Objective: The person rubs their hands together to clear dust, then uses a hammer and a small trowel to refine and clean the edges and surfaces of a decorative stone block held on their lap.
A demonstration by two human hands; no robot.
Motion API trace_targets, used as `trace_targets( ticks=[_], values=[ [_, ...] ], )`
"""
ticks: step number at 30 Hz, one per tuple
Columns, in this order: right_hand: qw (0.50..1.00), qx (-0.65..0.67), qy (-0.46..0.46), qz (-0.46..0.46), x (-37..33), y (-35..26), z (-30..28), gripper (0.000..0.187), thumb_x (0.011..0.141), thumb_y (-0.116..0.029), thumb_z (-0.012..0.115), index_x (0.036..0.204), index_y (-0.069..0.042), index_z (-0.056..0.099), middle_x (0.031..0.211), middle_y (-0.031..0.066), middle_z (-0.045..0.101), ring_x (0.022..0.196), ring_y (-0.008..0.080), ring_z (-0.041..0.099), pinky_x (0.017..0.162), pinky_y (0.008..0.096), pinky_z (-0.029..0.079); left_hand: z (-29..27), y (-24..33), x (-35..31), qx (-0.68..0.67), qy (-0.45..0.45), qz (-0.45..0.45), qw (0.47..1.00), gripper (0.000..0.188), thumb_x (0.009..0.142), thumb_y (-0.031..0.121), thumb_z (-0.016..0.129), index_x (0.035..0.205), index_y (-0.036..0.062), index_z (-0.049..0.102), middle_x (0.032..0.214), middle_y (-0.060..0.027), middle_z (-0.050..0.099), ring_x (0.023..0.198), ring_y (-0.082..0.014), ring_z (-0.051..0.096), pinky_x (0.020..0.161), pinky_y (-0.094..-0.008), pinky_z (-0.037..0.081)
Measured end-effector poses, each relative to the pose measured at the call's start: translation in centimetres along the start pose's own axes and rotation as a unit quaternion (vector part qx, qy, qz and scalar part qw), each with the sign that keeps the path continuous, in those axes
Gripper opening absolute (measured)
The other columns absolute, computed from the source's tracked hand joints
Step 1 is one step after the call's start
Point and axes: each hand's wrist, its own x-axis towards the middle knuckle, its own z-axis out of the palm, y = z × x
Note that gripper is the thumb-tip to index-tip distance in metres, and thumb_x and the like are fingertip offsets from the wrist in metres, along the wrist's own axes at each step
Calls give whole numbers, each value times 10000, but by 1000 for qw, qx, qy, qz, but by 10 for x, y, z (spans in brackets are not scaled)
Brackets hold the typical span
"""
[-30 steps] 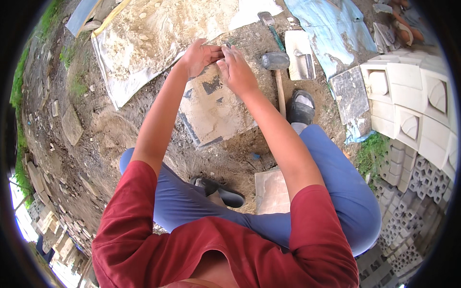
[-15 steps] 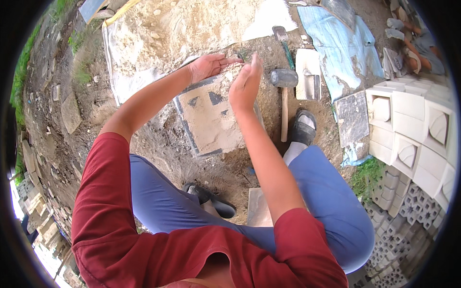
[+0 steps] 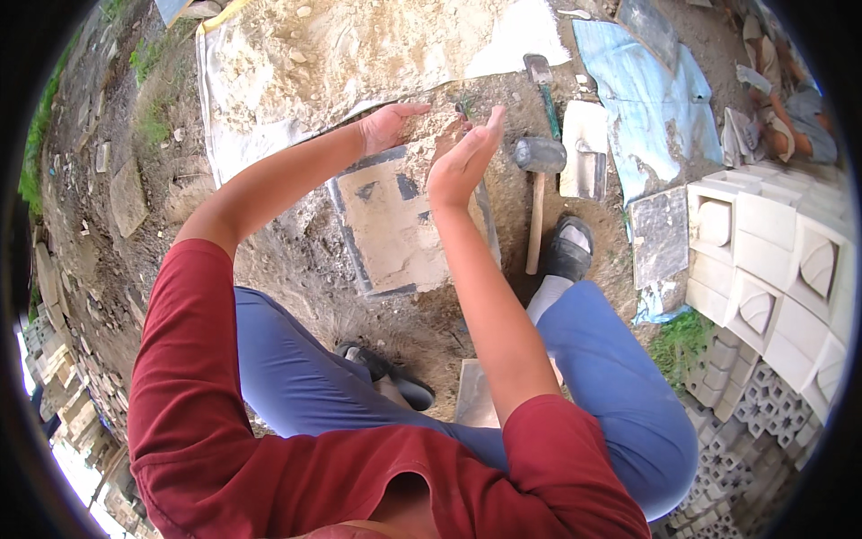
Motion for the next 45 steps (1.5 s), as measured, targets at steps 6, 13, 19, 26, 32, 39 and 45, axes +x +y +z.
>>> trace_targets(
  ticks=[6,13,19,26,32,39,45],
  values=[
    [994,-108,2,-28,-14,-8,35,801,1094,-525,173,1580,112,164,1657,316,160,1558,439,129,1268,497,110,-8,-8,31,-27,-20,-24,999,493,1065,331,484,1457,35,527,1428,-142,598,1303,-211,560,1130,-371,432],
    [997,4,25,-79,19,-16,20,786,1102,-509,180,1556,132,207,1630,326,229,1550,429,180,1263,499,145,-4,-2,8,-41,-11,-22,999,479,1102,300,347,1451,12,505,1336,-182,644,1166,-294,655,1073,-429,511],
    [998,-31,22,-48,23,3,-12,776,1103,-533,188,1549,95,286,1590,302,316,1506,429,274,1230,499,224,23,20,-24,-94,46,-41,994,494,1124,282,248,1473,11,468,1280,-209,665,1118,-351,681,1037,-461,553],
    [995,-43,-48,-82,9,8,-9,635,1122,-409,254,1498,87,379,1548,293,385,1457,427,349,1214,490,265,-32,19,25,-497,142,84,852,548,1103,283,135,1367,-110,412,1131,-293,600,980,-339,662,878,-487,625],
    [989,-39,-95,-105,1,-3,1,609,1119,-384,288,1466,95,430,1507,298,444,1436,434,388,1203,493,290,-80,109,-8,-71,297,243,921,777,1101,539,132,1585,-68,162,1616,-268,307,1441,-434,422,1167,-594,390],
    [974,-99,-168,-118,6,16,-80,628,1111,-413,318,1485,79,429,1501,286,477,1429,423,424,1209,463,292,-19,26,-45,335,122,208,911,797,1076,602,82,1589,53,349,1624,-196,365,1546,-356,255,1272,-474,186],
    [973,-124,-177,-83,-27,5,-134,690,1099,-446,327,1525,95,353,1551,309,408,1467,444,363,1224,462,258,48,-7,-52,433,24,277,857,769,1093,567,110,1538,42,453,1595,-143,441,1525,-337,317,1271,-446,202]
  ],
)
